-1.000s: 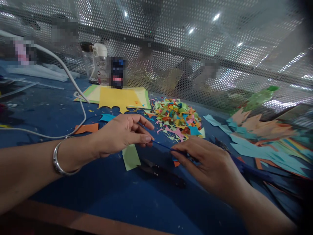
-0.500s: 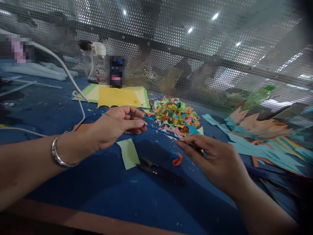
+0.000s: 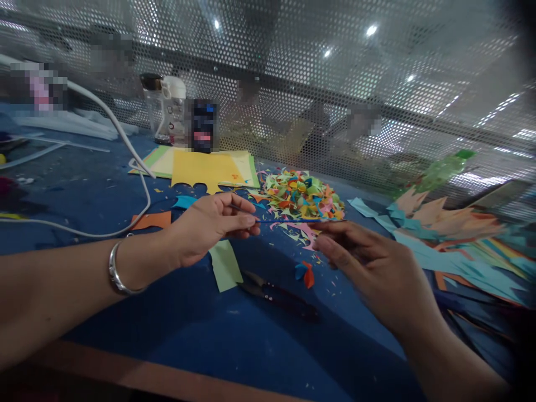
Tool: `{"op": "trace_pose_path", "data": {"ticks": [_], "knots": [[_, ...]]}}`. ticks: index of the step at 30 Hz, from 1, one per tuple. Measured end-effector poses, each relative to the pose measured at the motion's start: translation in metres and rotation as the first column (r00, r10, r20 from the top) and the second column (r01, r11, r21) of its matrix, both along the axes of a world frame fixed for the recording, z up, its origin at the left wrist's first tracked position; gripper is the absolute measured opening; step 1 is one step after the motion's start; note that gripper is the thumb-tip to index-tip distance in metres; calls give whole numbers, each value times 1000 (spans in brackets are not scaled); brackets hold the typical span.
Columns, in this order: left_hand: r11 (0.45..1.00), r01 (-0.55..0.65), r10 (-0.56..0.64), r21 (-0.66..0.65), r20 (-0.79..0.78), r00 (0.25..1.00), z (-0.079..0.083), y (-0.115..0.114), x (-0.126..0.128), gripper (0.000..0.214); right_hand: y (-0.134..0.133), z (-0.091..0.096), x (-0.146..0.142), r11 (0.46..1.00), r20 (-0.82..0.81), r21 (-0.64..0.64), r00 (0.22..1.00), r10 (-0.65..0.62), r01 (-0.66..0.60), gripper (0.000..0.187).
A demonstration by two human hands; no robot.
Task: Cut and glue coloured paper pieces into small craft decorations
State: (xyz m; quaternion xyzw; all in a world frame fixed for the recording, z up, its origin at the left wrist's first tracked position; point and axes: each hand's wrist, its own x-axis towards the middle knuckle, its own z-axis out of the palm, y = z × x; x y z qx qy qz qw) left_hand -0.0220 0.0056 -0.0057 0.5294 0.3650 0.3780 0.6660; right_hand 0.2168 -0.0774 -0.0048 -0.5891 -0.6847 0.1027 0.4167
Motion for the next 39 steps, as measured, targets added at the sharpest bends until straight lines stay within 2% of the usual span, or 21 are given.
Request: {"op": "trace_pose_path", "data": {"ticks": [4,8,10,13,17,21,26,32,39], "knots": [[998,60,-60,21,6,998,-2,-3,1,19,1,1,-3,997,-215,-48,975,48,-60,32],[992,129,-129,17,0,992,-2,-5,1,21,4,-3,-4,991,-455,-92,889,48,-100,29],[989,147,-147,3,-8,989,-1,-6,1,21,4,-5,-4,989,-522,-104,852,40,-110,27],[986,169,-169,12,-5,986,-1,-6,1,22,4,-4,-6,990,-544,-106,839,21,-94,28],[980,189,-186,62,-53,981,-1,-6,1,17,3,-3,-7,992,-507,-108,862,4,-68,28],[976,188,-174,112,-123,977,-3,-6,2,10,3,-3,-7,993,-457,-95,889,16,-67,29],[979,159,-144,125,-125,982,-4,-5,2,8,4,-4,-6,997,-450,-68,893,1,-35,32],[987,131,-122,91,-103,987,0,-5,1,8,5,-5,-4,998,-521,-54,853,-33,6,32],[999,28,-26,43,-53,998,-2,3,0,11,8,0,-3,993,-654,30,753,-70,118,31]]}}
